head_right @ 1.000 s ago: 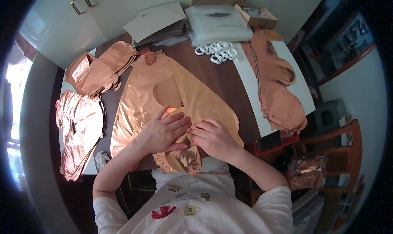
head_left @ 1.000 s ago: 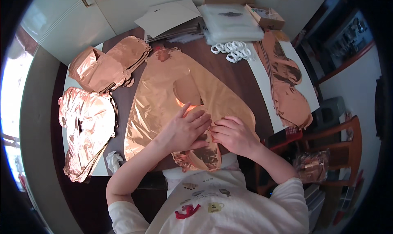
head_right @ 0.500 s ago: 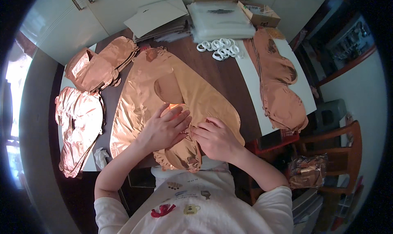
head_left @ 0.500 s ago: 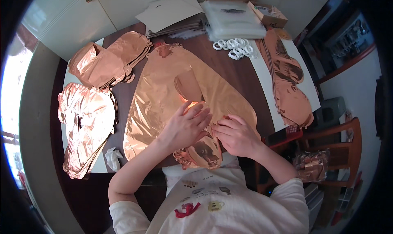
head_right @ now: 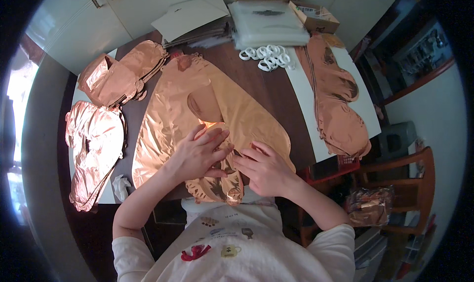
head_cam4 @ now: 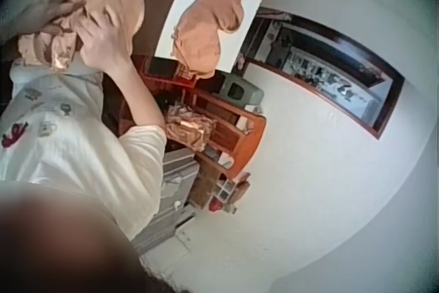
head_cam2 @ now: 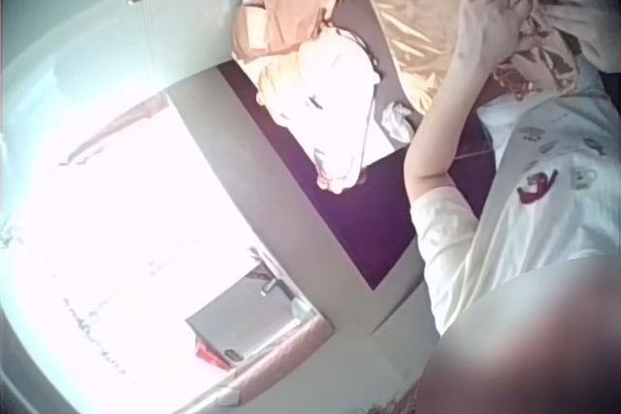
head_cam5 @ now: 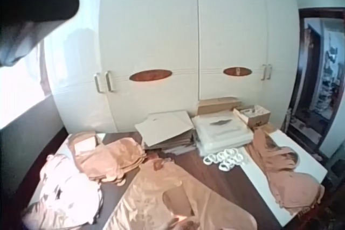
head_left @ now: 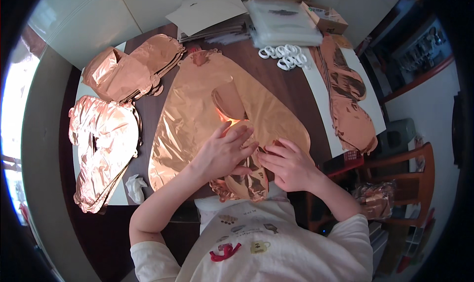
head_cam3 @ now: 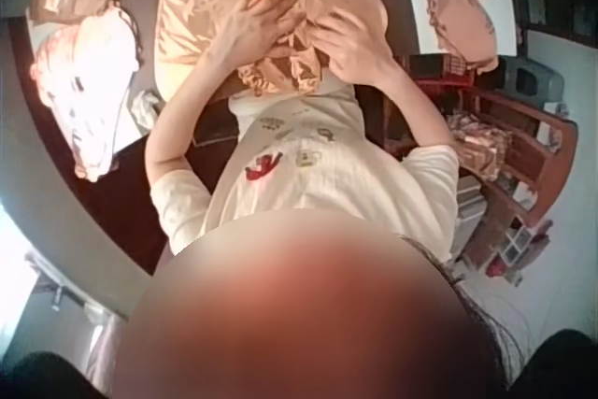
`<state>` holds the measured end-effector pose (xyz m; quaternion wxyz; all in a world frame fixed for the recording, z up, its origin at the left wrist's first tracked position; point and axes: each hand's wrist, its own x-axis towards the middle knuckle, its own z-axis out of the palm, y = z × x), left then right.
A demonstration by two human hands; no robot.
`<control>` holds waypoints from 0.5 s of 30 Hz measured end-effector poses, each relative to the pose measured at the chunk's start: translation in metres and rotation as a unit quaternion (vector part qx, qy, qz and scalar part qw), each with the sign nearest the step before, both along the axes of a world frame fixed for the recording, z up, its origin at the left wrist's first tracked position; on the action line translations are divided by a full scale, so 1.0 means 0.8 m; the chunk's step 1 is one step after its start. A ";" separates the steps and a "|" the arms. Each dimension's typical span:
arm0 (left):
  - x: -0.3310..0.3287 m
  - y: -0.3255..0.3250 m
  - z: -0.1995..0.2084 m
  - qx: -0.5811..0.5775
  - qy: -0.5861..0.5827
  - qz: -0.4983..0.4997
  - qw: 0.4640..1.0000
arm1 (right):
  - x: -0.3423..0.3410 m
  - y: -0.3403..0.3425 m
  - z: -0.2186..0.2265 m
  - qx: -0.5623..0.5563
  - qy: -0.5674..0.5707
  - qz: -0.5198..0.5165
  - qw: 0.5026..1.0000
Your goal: Folding and inserting foil balloons into plastic packaging with cardboard backings.
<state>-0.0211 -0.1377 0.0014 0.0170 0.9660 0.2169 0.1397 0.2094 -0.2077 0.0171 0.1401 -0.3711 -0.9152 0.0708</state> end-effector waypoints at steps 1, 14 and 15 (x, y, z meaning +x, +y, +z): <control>-0.001 0.000 0.000 -0.003 0.001 -0.003 1.000 | 0.002 -0.001 0.001 -0.009 0.007 0.007 1.000; -0.002 0.001 -0.002 -0.023 -0.005 -0.004 1.000 | 0.007 -0.029 -0.038 0.113 0.054 0.017 0.992; -0.002 0.001 -0.003 -0.026 -0.006 -0.004 1.000 | 0.008 -0.031 -0.041 0.130 0.060 0.020 0.989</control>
